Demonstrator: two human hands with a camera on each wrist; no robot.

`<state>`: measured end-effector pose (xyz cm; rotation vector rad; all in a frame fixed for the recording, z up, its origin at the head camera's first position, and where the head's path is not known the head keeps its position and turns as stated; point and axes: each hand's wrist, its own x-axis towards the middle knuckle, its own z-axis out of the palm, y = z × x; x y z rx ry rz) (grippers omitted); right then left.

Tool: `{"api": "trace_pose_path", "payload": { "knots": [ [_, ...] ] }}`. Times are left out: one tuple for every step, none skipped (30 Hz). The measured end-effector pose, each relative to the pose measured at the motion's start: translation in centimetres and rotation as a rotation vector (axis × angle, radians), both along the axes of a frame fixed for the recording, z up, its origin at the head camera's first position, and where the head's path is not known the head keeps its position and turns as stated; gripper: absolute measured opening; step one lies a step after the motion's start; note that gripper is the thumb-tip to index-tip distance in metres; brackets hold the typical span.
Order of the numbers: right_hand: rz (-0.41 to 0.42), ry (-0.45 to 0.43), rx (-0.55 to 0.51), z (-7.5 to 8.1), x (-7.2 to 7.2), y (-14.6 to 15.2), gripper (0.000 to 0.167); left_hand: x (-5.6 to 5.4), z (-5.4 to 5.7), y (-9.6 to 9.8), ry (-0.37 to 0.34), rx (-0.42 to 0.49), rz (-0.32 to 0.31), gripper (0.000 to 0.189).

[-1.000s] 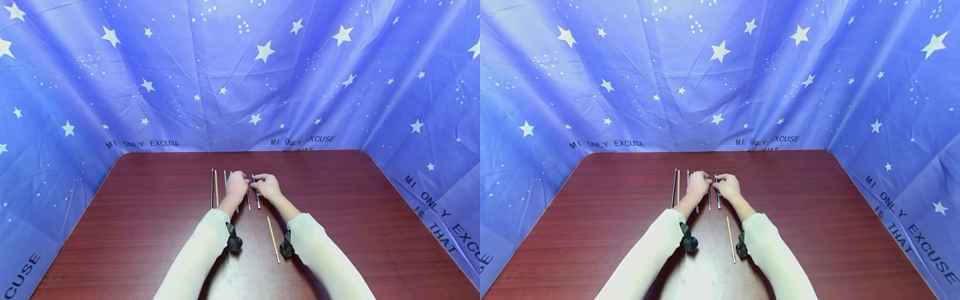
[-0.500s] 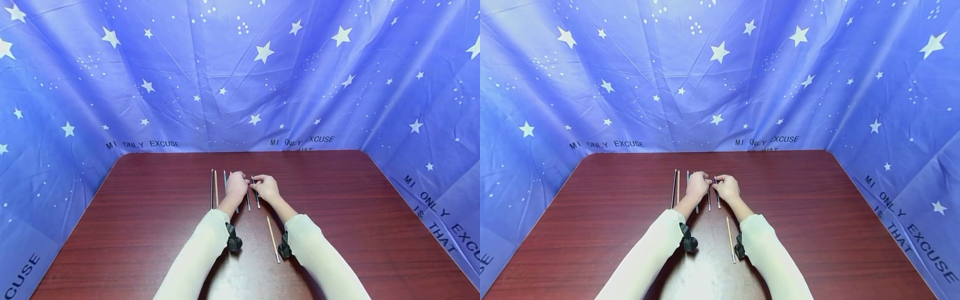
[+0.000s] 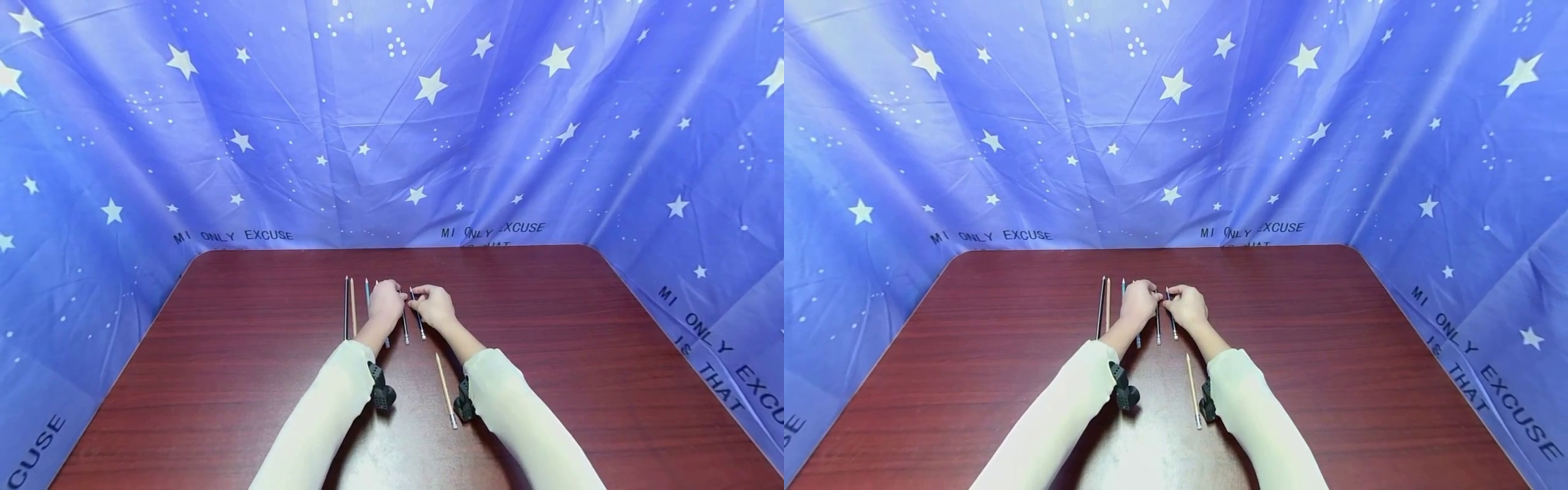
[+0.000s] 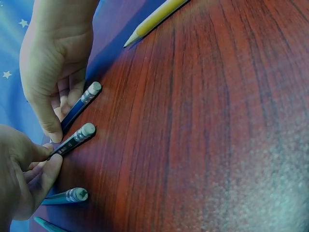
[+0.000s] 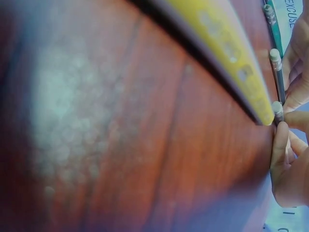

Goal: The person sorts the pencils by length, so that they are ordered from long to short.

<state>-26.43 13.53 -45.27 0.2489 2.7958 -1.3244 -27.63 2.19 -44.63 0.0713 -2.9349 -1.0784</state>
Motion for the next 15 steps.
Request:
{"api": "trace_pose_path", "payload": {
  "knots": [
    [-0.002, 0.0, 0.001, 0.1, 0.0, 0.0, 0.03, 0.0, 0.0, 0.0, 0.0, -0.002, -0.003, 0.02],
    [-0.002, 0.001, 0.001, 0.1, 0.0, 0.0, 0.03, -0.1, 0.1, 0.0, -0.001, -0.003, -0.006, 0.02],
    [-0.001, 0.0, 0.001, 0.1, 0.1, 0.0, 0.03, -0.1, 0.1, 0.0, -0.002, -0.002, -0.007, 0.02],
    [0.001, 0.001, -0.007, 0.2, 0.1, -0.1, 0.03, -0.1, 0.2, -0.1, -0.002, -0.004, -0.008, 0.02],
    [0.002, 0.001, -0.018, 0.2, 0.1, -0.1, 0.03, -0.1, 0.2, -0.1, -0.002, -0.001, -0.007, 0.019],
    [0.005, 0.002, -0.03, 0.3, 0.1, -0.1, 0.03, -0.1, 0.3, -0.2, 0.001, 0.001, -0.006, 0.019],
    [0.006, 0.001, -0.043, 0.4, 0.1, -0.1, 0.03, -0.1, 0.4, -0.2, 0.002, 0.006, -0.007, 0.02],
    [0.008, 0.001, -0.059, 0.4, 0.2, -0.1, 0.03, 0.0, 0.4, -0.3, 0.003, 0.011, -0.008, 0.02],
    [0.011, 0.0, -0.074, 0.5, 0.2, -0.1, 0.03, 0.1, 0.5, -0.3, 0.005, 0.014, -0.009, 0.021],
    [0.015, 0.001, -0.083, 0.6, 0.2, 0.0, 0.03, 0.1, 0.6, -0.3, 0.008, 0.018, -0.012, 0.021],
    [0.019, 0.002, -0.088, 0.7, 0.2, 0.0, 0.03, 0.2, 0.7, -0.4, 0.01, 0.024, -0.016, 0.021],
    [0.023, 0.005, -0.086, 0.8, 0.3, 0.1, 0.031, 0.3, 0.8, -0.5, 0.01, 0.027, -0.02, 0.021],
    [0.026, 0.007, -0.085, 0.9, 0.3, 0.2, 0.031, 0.4, 1.0, -0.5, 0.002, 0.039, -0.022, 0.021],
    [0.03, 0.011, -0.082, 1.0, 0.3, 0.3, 0.031, 0.5, 1.1, -0.6, -0.005, 0.051, -0.023, 0.021],
    [0.034, 0.014, -0.076, 1.1, 0.3, 0.4, 0.03, 0.6, 1.3, -0.7, -0.014, 0.066, -0.021, 0.021]
  ]
}}
